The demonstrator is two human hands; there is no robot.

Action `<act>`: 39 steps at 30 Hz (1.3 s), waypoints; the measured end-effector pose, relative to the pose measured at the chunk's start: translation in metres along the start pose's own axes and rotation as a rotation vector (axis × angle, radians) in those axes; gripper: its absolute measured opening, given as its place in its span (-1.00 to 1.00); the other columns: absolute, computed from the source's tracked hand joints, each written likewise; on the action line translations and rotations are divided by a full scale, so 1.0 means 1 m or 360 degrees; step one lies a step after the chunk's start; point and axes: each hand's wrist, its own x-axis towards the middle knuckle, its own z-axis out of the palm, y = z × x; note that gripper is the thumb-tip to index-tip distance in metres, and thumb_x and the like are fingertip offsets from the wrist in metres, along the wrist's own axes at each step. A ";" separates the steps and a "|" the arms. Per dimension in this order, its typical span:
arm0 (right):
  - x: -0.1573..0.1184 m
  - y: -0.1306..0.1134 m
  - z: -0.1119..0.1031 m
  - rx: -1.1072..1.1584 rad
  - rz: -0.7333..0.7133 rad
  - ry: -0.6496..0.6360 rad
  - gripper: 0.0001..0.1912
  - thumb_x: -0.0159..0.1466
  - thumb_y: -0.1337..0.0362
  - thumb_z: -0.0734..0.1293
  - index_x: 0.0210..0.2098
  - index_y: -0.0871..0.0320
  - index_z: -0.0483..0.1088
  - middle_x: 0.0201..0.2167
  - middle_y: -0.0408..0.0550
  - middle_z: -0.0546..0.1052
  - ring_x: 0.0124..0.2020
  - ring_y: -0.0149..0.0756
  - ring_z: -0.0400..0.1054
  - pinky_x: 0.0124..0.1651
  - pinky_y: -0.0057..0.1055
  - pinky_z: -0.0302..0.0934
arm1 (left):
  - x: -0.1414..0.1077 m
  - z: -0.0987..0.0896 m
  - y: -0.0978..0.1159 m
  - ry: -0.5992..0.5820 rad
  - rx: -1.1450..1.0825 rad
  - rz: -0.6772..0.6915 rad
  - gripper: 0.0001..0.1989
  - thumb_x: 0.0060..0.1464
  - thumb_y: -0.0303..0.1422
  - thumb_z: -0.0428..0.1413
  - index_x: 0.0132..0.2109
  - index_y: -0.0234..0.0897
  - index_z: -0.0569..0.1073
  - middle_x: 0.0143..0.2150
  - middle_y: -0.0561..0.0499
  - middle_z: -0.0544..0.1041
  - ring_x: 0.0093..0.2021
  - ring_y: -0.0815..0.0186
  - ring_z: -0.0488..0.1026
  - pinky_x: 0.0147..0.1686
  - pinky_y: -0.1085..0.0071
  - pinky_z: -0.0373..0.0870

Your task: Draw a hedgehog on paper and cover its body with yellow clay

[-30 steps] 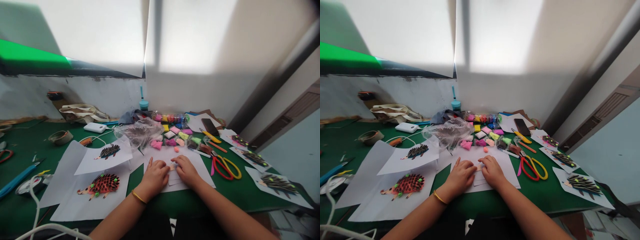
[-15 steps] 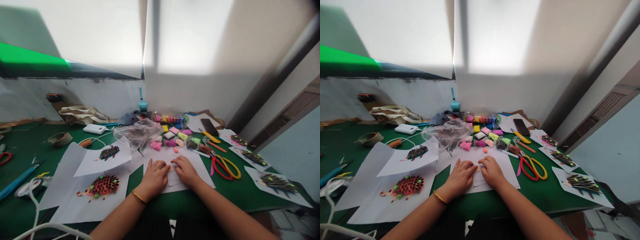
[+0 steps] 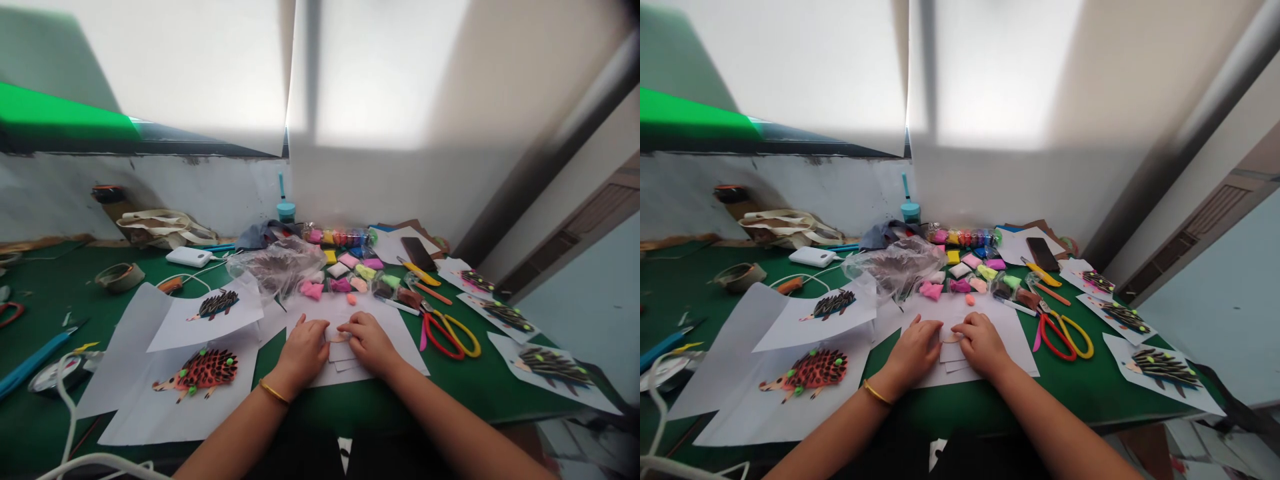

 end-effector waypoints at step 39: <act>0.000 -0.001 0.000 0.0057 0.0084 0.0077 -0.59 0.09 0.55 0.22 -0.17 0.10 0.50 -0.20 -0.01 0.42 -0.09 -0.17 0.27 0.02 -0.20 0.20 | -0.003 -0.003 0.009 -0.0100 0.0115 0.0034 -0.62 0.11 -0.45 0.09 0.08 -0.06 0.44 0.03 -0.04 0.45 0.11 0.15 0.34 0.29 -0.15 -0.09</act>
